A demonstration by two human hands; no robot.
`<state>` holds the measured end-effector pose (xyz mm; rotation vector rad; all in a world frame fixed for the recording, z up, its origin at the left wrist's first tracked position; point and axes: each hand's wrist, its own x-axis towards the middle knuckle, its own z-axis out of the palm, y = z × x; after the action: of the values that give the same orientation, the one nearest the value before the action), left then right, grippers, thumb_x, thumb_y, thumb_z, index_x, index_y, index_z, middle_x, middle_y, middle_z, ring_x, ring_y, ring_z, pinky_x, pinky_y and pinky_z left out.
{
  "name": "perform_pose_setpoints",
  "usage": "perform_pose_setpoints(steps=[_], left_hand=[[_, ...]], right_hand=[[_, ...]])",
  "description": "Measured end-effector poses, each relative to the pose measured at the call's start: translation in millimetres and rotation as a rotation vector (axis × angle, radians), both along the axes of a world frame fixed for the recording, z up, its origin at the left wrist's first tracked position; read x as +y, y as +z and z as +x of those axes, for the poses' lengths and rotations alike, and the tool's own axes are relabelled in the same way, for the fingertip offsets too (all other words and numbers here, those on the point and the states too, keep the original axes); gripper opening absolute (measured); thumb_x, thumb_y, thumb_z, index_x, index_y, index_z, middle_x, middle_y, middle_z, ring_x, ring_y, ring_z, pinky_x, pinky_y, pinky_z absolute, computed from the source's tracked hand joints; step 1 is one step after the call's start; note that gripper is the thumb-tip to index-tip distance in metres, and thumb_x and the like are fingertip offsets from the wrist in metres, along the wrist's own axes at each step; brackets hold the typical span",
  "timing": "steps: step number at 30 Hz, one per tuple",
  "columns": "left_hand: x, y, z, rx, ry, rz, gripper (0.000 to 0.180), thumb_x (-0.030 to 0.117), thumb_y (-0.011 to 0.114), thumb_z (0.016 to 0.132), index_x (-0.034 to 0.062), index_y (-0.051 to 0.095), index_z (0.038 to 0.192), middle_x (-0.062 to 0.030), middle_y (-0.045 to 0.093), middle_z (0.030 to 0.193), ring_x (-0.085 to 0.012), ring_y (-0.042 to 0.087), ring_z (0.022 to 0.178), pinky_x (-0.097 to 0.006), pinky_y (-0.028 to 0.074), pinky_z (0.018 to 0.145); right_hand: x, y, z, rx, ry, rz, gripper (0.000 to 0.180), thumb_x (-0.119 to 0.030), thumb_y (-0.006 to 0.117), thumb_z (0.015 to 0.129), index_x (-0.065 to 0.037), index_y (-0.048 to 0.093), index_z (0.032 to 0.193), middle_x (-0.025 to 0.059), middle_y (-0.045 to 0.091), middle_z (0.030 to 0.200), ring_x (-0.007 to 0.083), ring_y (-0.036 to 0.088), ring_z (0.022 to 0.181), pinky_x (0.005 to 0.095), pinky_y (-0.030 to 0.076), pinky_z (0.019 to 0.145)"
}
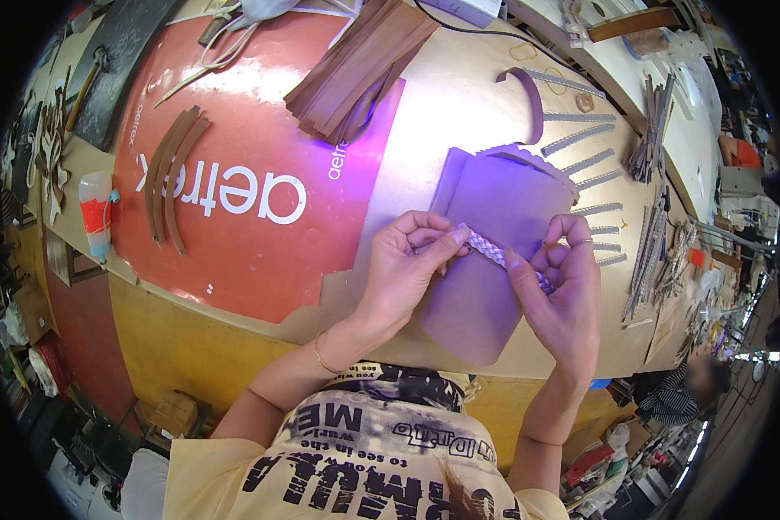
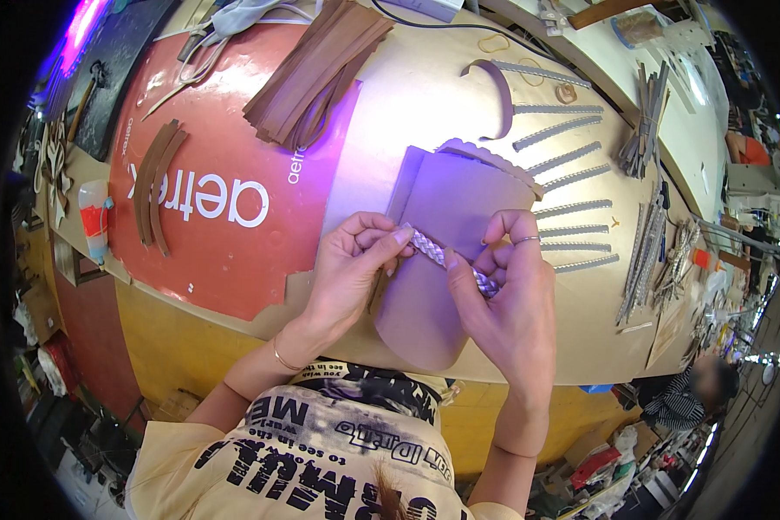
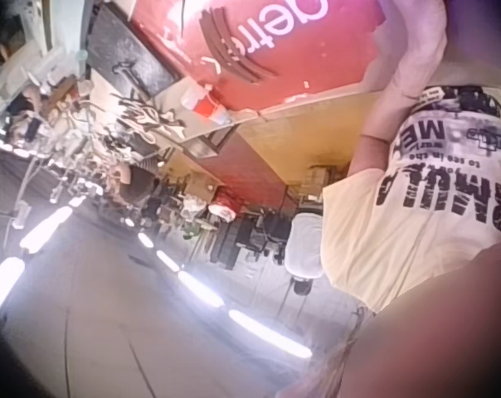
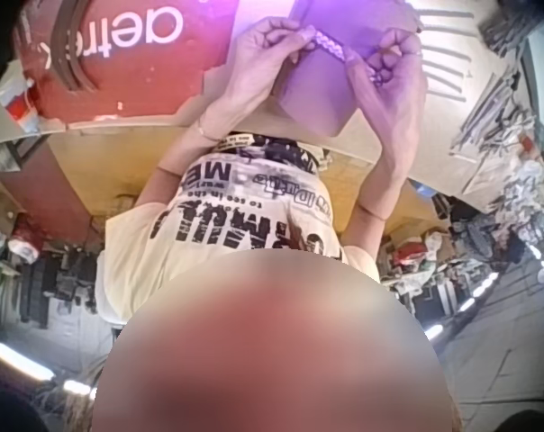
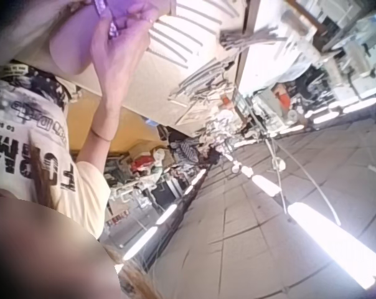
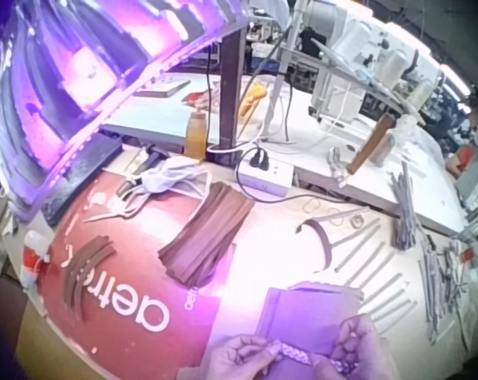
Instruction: The person applies glue to a braided cord and wraps it around a cylindrical leather piece, then secures it with a UV lamp. They repeat this process with additional cords, adjusting and pressing each layer into place.
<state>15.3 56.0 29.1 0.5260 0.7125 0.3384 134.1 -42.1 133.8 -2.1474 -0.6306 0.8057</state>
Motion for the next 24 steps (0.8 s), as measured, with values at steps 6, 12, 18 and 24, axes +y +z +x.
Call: perform_pose_setpoints(steps=[6,12,18,24], left_hand=[[-1.7,3.1,-0.1,0.018,0.012,0.041,0.015,0.005,0.07,0.09,0.0011,0.06,0.099,-0.0051,0.068,0.082,-0.0056,0.062,0.071,-0.017,0.043,0.06],[-6.8,3.8,3.5,0.136,-0.014,0.5,0.015,0.001,0.069,0.089,-0.0007,0.064,0.104,-0.0088,0.067,0.094,-0.0121,0.063,0.081,-0.022,0.05,0.073],[-13.1,9.6,-9.1,0.046,-0.023,1.223,0.034,-0.004,0.066,0.085,0.004,0.068,0.117,-0.0203,0.059,0.126,-0.0307,0.06,0.117,-0.037,0.048,0.098],[-15.0,9.0,-18.6,-0.097,-0.281,1.255,0.051,0.014,0.06,0.094,-0.0006,0.047,0.141,-0.0245,0.039,0.149,-0.0398,0.038,0.139,-0.044,0.034,0.113]], right_hand=[[-0.2,-0.6,-0.2,0.008,-0.01,0.013,0.032,0.002,0.065,0.089,-0.006,0.038,0.103,-0.0058,0.046,0.064,-0.0027,0.039,0.055,0.0138,0.027,0.048],[0.0,-6.2,-1.1,-0.038,-0.04,0.066,0.03,0.003,0.067,0.085,-0.005,0.04,0.098,-0.0003,0.049,0.057,0.0023,0.04,0.05,0.0206,0.029,0.045],[0.0,-5.5,-1.0,-0.053,-0.029,0.049,0.031,0.002,0.067,0.085,-0.005,0.041,0.099,0.0015,0.049,0.056,0.0051,0.041,0.05,0.0232,0.033,0.046],[-15.2,-2.4,8.8,-0.072,0.058,0.08,0.028,-0.006,0.072,0.085,-0.002,0.047,0.098,0.003,0.053,0.06,0.0082,0.048,0.054,0.0241,0.038,0.051]])
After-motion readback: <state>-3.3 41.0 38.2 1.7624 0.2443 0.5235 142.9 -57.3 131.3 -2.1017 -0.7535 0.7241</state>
